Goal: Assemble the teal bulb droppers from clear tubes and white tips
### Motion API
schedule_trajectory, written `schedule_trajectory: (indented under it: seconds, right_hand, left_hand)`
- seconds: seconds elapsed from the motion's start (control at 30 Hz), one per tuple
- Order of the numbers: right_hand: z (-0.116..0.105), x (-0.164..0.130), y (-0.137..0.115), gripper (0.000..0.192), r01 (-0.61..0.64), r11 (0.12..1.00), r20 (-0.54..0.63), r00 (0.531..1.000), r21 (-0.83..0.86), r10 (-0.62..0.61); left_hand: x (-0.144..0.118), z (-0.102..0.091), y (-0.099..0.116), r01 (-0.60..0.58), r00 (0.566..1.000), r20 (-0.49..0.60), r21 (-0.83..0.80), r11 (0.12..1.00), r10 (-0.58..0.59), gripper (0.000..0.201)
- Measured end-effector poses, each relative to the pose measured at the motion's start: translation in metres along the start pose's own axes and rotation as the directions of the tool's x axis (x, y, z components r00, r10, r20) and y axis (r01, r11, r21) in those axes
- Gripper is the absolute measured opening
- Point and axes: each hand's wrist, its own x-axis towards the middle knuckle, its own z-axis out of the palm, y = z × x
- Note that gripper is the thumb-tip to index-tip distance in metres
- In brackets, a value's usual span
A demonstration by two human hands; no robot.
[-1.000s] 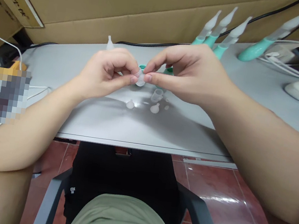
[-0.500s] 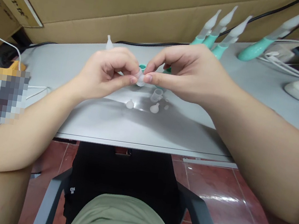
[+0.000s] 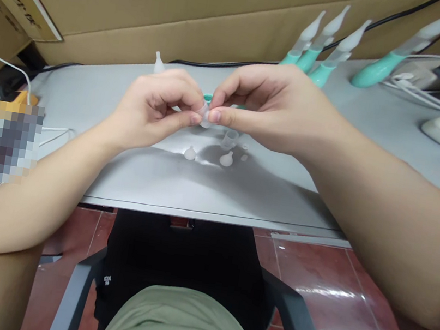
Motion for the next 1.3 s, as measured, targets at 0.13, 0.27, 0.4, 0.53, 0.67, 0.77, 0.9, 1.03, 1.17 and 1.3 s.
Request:
schedule_trajectory:
  seconds: [0.13, 0.27, 0.4, 0.53, 0.67, 0.77, 0.9, 1.03, 1.17, 1.3]
  right_hand:
    - [0.002, 0.002, 0.001, 0.037, -0.003, 0.999, -0.006, 1.000, 0.038, 0.003]
    - [0.003, 0.004, 0.003, 0.051, 0.025, 0.999, 0.015, 1.000, 0.027, -0.026]
    - [0.006, 0.000, 0.002, 0.043, 0.132, 0.991, -0.013, 0.991, -0.022, -0.133]
    - [0.013, -0.002, 0.007, 0.034, 0.153, 0.981, -0.091, 0.982, -0.118, -0.165]
    - [0.020, 0.003, 0.026, 0.032, 0.308, 0.944, -0.199, 0.924, -0.121, -0.327]
    - [0.022, 0.006, 0.038, 0.031, 0.399, 0.903, -0.231, 0.874, -0.160, -0.427]
    - [0.022, 0.006, 0.044, 0.032, 0.391, 0.888, -0.197, 0.876, -0.243, -0.440]
    - [0.024, 0.006, 0.042, 0.022, 0.386, 0.890, -0.204, 0.876, -0.242, -0.436]
    - [0.028, 0.005, 0.038, 0.016, 0.401, 0.884, -0.271, 0.847, -0.241, -0.458]
    - [0.033, 0.003, 0.034, 0.023, 0.396, 0.883, -0.310, 0.832, -0.250, -0.461]
  left_hand:
    - [0.000, 0.004, -0.008, 0.020, 0.999, -0.029, -0.069, 0.997, -0.022, 0.032]
    - [0.001, 0.006, -0.017, 0.014, 0.999, -0.037, -0.082, 0.997, -0.018, 0.048]
    - [0.000, 0.004, -0.018, 0.051, 0.998, -0.032, -0.009, 0.999, -0.051, 0.053]
    - [0.000, 0.007, -0.021, 0.044, 0.997, -0.059, -0.085, 0.995, -0.049, 0.058]
    - [0.002, 0.014, -0.032, 0.041, 0.992, -0.108, -0.256, 0.966, -0.071, 0.055]
    - [0.003, 0.017, -0.037, 0.077, 0.990, -0.091, -0.297, 0.952, -0.108, 0.048]
    - [0.002, 0.019, -0.037, 0.096, 0.983, -0.120, -0.296, 0.950, -0.136, 0.031]
    - [0.002, 0.021, -0.033, 0.117, 0.976, -0.151, -0.252, 0.961, -0.158, 0.020]
    - [0.006, 0.024, -0.031, 0.111, 0.975, -0.172, -0.175, 0.978, -0.141, 0.028]
    - [0.009, 0.028, -0.031, 0.080, 0.973, -0.207, -0.112, 0.990, -0.102, 0.038]
